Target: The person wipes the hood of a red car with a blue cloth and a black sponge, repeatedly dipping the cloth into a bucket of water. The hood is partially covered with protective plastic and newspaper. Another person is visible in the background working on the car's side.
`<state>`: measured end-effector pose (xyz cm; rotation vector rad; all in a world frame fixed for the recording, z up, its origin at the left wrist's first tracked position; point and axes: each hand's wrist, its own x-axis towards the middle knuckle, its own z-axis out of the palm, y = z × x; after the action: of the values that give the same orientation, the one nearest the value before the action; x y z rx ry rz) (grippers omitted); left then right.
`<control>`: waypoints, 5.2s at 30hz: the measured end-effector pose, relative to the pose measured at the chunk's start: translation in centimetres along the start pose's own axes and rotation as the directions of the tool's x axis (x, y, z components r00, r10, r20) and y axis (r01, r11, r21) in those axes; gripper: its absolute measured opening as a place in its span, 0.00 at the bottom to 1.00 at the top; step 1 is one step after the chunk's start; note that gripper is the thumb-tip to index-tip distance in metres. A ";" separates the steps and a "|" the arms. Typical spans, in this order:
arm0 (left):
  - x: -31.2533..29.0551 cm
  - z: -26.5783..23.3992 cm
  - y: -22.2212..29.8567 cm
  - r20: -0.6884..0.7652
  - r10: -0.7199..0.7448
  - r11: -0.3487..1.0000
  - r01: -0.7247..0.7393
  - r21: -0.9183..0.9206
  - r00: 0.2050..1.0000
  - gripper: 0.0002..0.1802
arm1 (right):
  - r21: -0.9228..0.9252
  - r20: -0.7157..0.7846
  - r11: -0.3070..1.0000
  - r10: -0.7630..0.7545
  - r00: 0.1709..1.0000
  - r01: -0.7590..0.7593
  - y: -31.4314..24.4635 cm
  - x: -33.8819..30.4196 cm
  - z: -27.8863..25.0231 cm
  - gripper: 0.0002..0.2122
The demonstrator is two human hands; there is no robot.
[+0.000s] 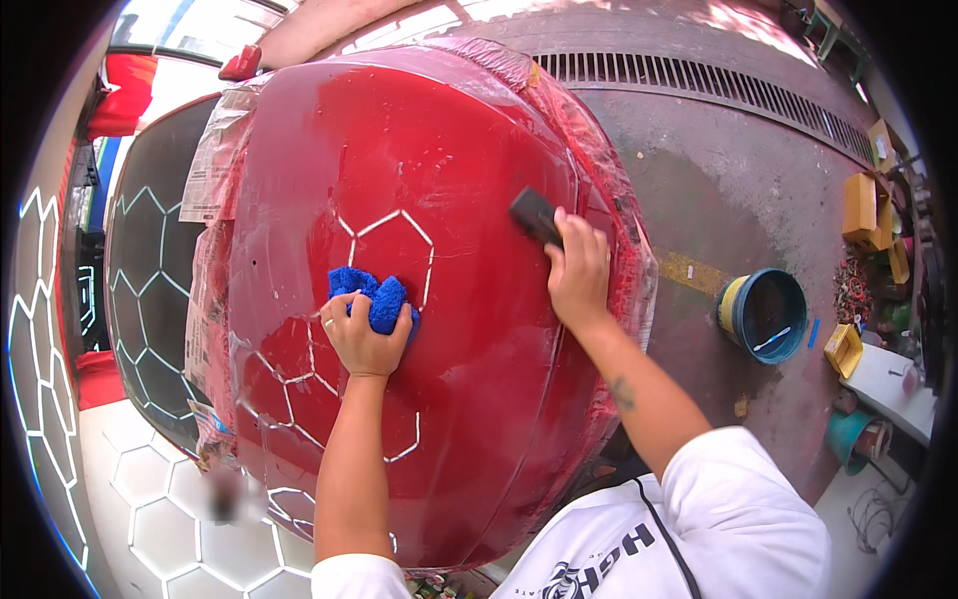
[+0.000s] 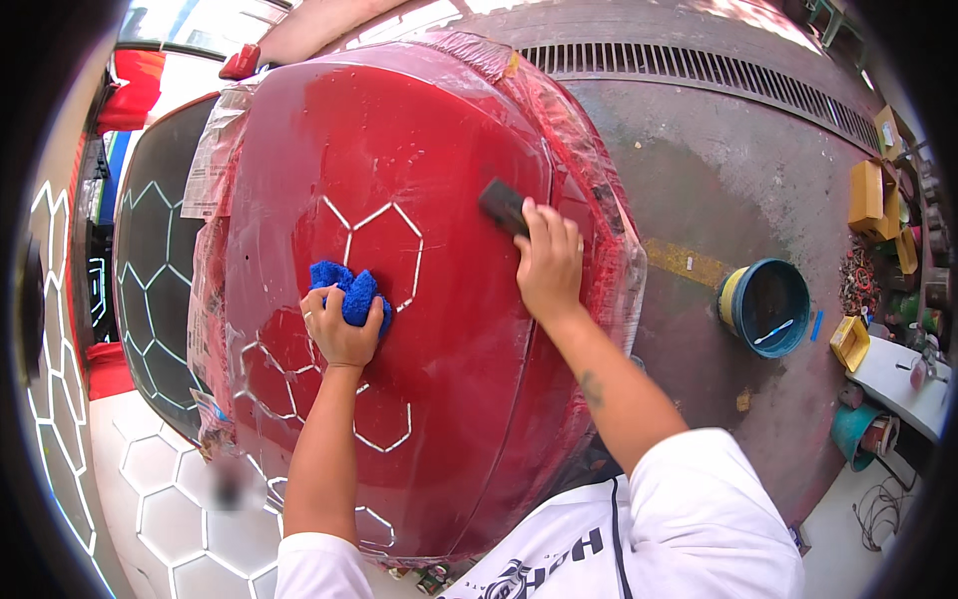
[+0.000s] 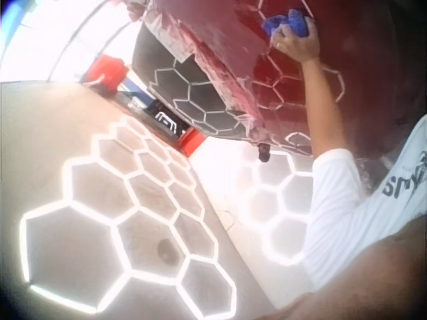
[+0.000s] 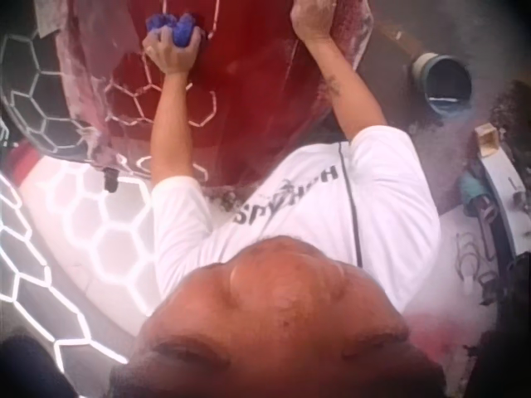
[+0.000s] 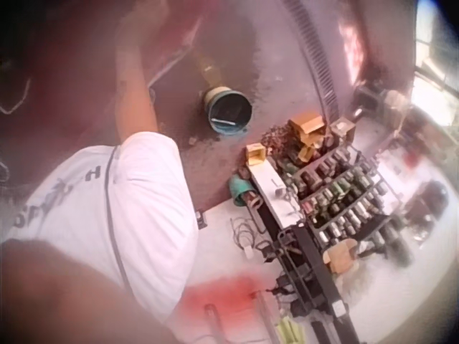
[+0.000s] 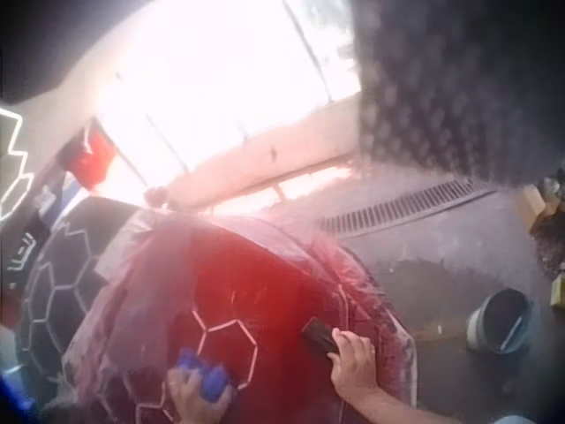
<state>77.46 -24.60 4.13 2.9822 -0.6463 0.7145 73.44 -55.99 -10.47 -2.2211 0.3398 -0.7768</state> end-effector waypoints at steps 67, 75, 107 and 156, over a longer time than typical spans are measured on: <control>-59.3 -18.6 10.4 0.009 -0.743 0.664 0.739 -0.118 0.669 0.46 | -0.506 0.331 0.801 0.523 0.785 -0.321 23.9 -32.9 -39.8 0.27; -59.2 -17.4 9.5 -0.066 -0.457 0.888 0.451 -0.096 0.887 0.39 | -0.423 0.435 0.673 0.739 0.515 -0.607 26.4 -35.1 -42.9 0.35; 16.2 15.1 27.5 0.085 -0.104 0.990 0.111 -0.082 0.991 0.19 | 0.253 0.886 0.017 0.398 0.239 -0.967 32.7 13.6 -27.3 0.30; -5.3 11.6 56.0 0.368 -0.347 0.477 0.500 -0.723 0.863 0.27 | 0.223 0.245 0.320 0.896 0.371 -0.921 47.8 -14.8 -58.1 0.19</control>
<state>56.07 -74.98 -13.39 2.1640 -0.1061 0.0499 25.44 -115.00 -20.28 -1.3340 1.2162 -0.0596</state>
